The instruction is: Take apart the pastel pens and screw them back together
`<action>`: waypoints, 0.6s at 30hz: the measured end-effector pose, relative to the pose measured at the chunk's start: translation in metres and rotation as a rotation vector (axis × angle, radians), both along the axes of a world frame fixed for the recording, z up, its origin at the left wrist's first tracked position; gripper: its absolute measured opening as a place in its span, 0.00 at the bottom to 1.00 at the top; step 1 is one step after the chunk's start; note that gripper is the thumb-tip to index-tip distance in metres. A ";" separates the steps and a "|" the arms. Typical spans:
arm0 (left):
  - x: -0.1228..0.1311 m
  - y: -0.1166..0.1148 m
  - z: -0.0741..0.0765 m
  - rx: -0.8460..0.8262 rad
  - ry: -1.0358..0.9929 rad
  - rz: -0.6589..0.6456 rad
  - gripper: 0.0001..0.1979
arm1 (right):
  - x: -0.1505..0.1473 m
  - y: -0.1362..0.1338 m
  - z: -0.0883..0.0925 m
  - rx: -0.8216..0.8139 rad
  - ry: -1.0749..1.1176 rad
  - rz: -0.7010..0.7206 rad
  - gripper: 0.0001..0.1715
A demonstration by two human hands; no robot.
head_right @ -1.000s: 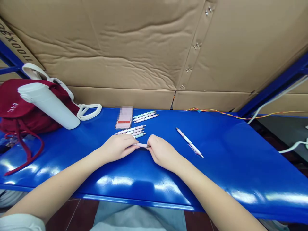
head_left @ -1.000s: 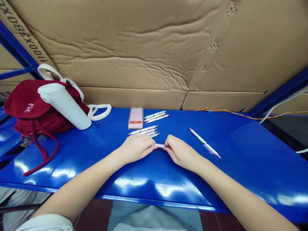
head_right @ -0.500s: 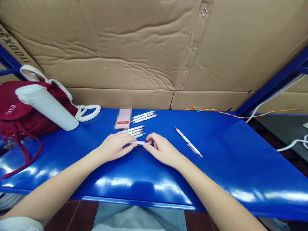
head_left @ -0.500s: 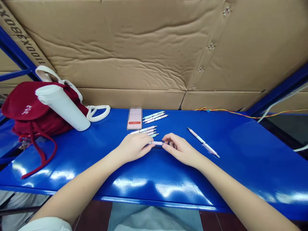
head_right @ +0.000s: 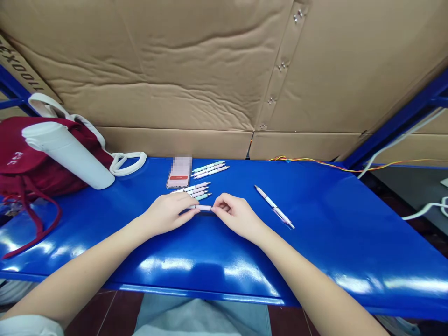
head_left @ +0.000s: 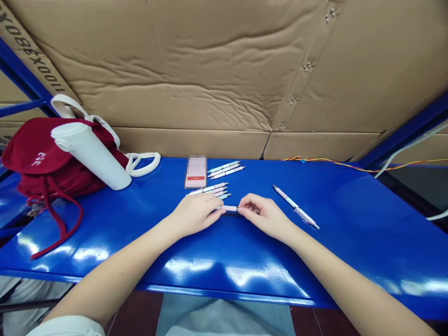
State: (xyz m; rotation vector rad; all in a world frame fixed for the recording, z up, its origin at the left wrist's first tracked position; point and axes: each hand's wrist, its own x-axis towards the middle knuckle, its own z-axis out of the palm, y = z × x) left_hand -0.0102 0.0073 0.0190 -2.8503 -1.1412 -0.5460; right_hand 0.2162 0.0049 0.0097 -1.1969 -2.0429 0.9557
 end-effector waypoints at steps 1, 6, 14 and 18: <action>0.000 0.000 0.000 -0.002 0.001 0.001 0.12 | 0.000 0.000 0.000 -0.001 0.021 0.003 0.07; 0.000 0.000 0.001 0.014 -0.010 -0.001 0.13 | 0.000 0.000 -0.002 0.092 0.034 0.004 0.04; -0.002 0.002 -0.001 0.004 -0.011 0.009 0.13 | 0.008 0.003 0.003 0.117 0.000 0.041 0.11; -0.005 0.003 0.000 0.000 0.004 0.040 0.15 | 0.012 0.006 0.005 0.112 -0.007 -0.007 0.11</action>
